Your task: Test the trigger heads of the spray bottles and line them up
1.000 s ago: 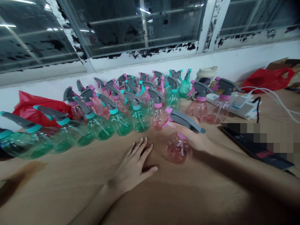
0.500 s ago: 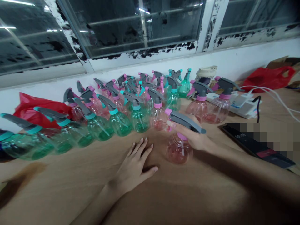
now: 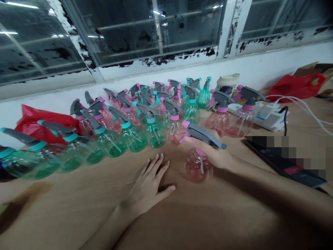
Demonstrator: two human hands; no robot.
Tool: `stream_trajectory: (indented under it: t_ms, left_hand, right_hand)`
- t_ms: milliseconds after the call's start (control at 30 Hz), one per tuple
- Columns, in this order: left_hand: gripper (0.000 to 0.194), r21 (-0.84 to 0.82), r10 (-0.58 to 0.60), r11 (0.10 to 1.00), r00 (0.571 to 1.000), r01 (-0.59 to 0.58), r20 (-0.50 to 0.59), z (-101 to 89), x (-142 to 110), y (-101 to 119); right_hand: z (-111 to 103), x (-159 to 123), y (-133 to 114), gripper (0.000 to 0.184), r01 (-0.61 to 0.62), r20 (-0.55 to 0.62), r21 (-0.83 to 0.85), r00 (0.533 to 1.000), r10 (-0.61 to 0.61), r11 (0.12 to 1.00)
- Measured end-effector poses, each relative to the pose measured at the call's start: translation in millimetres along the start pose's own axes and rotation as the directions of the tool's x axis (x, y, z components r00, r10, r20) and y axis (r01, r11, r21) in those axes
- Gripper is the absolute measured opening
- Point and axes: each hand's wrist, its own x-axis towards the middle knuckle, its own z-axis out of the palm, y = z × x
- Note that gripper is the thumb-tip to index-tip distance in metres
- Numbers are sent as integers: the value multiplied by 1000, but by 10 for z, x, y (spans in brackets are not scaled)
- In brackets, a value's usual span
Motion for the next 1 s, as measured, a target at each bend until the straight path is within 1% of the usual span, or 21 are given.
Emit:
stream_trajectory:
  t_ms: [67, 233, 367, 567, 733, 900, 1000]
  left_hand:
    - [69, -5, -1, 1000, 1000, 1, 2, -5, -2, 3]
    - [69, -24, -2, 1000, 1000, 2, -5, 3, -2, 1]
    - [69, -20, 0, 1000, 1000, 0, -4, 11, -9, -3]
    - [70, 14, 1, 1000, 1000, -1, 6, -6, -8, 5]
    - [69, 6, -7, 1000, 1000, 7, 13, -14, 6, 13]
    - [69, 0, 3, 1000, 1000, -3, 0, -1, -3, 7]
    - [69, -6, 6, 1000, 1000, -6, 1, -1, -7, 5]
  right_hand:
    - [5, 4, -15, 16, 12, -11, -11, 1000, -12, 1000]
    - [13, 1, -17, 20, 16, -30, -38, 999, -18, 999]
    - [10, -8, -18, 19, -13, -31, -35, 999, 12, 999]
    - [10, -3, -16, 17, -35, 1, 3, 999, 35, 999]
    - [10, 11, -51, 22, -32, 1, -42, 999, 32, 999]
    - [-10, 28, -110, 15, -14, 16, -15, 1000, 14, 1000]
    - [-21, 23, -113, 18, -21, 34, -21, 999, 21, 1000]
